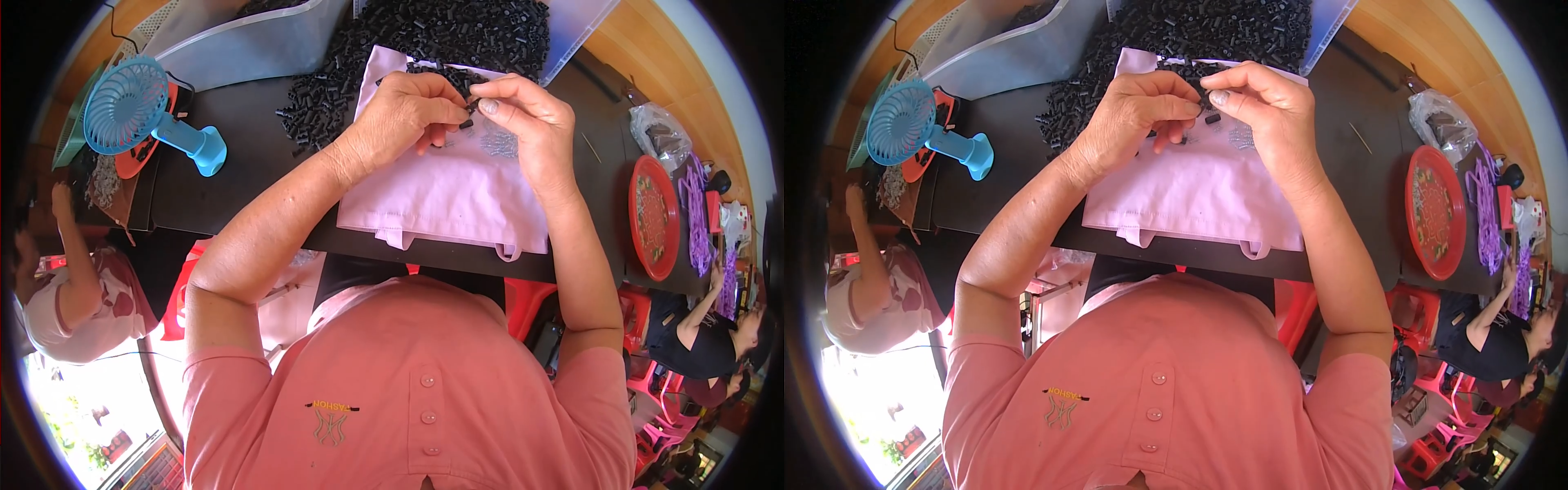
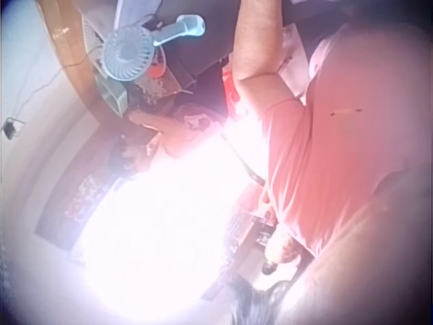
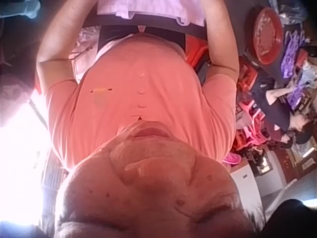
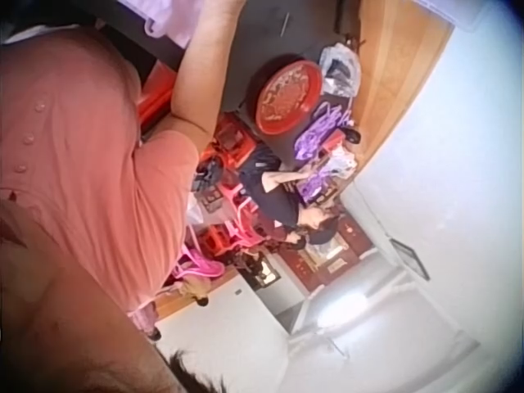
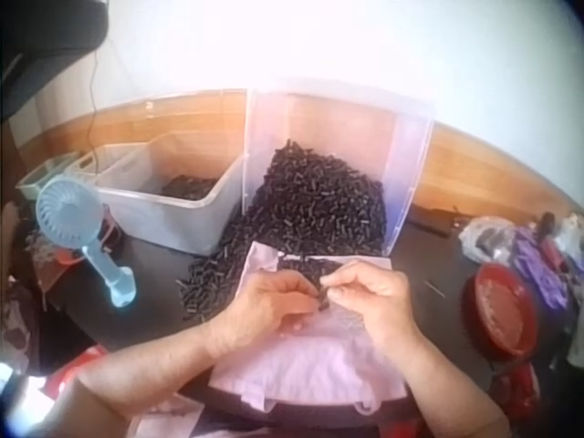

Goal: The person assembles small components by picking up plastic pieces and inserting metal parts into them by hand.

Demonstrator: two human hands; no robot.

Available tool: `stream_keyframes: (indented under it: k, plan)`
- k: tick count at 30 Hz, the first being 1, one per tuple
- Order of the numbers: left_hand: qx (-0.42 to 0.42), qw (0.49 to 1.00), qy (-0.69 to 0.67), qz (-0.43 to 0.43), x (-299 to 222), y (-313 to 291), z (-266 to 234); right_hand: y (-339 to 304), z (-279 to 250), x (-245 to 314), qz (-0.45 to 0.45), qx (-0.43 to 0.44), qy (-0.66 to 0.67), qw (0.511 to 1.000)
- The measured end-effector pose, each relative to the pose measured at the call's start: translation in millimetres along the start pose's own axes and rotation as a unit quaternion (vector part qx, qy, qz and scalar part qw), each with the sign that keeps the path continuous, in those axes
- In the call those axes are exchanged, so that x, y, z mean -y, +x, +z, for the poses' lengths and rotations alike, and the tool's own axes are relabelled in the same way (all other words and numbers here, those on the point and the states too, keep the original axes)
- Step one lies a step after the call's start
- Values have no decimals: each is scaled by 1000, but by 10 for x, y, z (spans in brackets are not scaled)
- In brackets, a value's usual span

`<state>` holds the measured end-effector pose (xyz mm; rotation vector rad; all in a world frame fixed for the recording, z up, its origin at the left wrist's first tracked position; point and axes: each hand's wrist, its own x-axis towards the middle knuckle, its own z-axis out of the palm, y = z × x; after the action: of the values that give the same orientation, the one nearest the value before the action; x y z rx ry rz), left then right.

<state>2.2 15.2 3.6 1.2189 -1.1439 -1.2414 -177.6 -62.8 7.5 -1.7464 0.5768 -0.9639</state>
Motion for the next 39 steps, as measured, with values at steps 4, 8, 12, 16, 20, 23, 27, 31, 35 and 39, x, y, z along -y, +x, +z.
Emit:
stream_keyframes:
  k: [4, 8, 12, 16, 20, 23, 27, 31, 35, 39]
  plan:
    - [3, 1000, -4, -6, 11, 3, -1, 0, -11, -13, 3, 5, 1, 1000]
    - [5, 1000, -2, -3, -4, -8, -1, -7, 3, 13, -1, 4, -1, 1000]
    - [0, 1000, 0, -5, -11, -8, 4, -4, -7, 11, -19, -6, -10, 1000]
    - [5, 1000, -7, -10, 1, -7, 3, -12, 10, 35, -8, -2, -1, 1000]
    - [6, 1000, -11, -11, -13, -13, 15, -17, 3, 46, -11, 0, -4, 1000]
    - [10, 1000, -16, -20, -30, -20, 23, -27, 3, 71, -21, -1, -12, 1000]
    - [8, 1000, -18, -19, -11, -19, 25, -28, 1, 56, -29, 2, -9, 1000]
    - [9, 999, -25, -24, -21, -19, 24, -26, -6, 33, -35, 4, -16, 999]
    - [6, 1000, -21, -20, -21, -23, 26, -24, -16, 12, -41, 5, -18, 999]
    - [12, 1000, -20, -6, 1, -27, 54, -30, -6, 8, -95, 6, -72, 993]
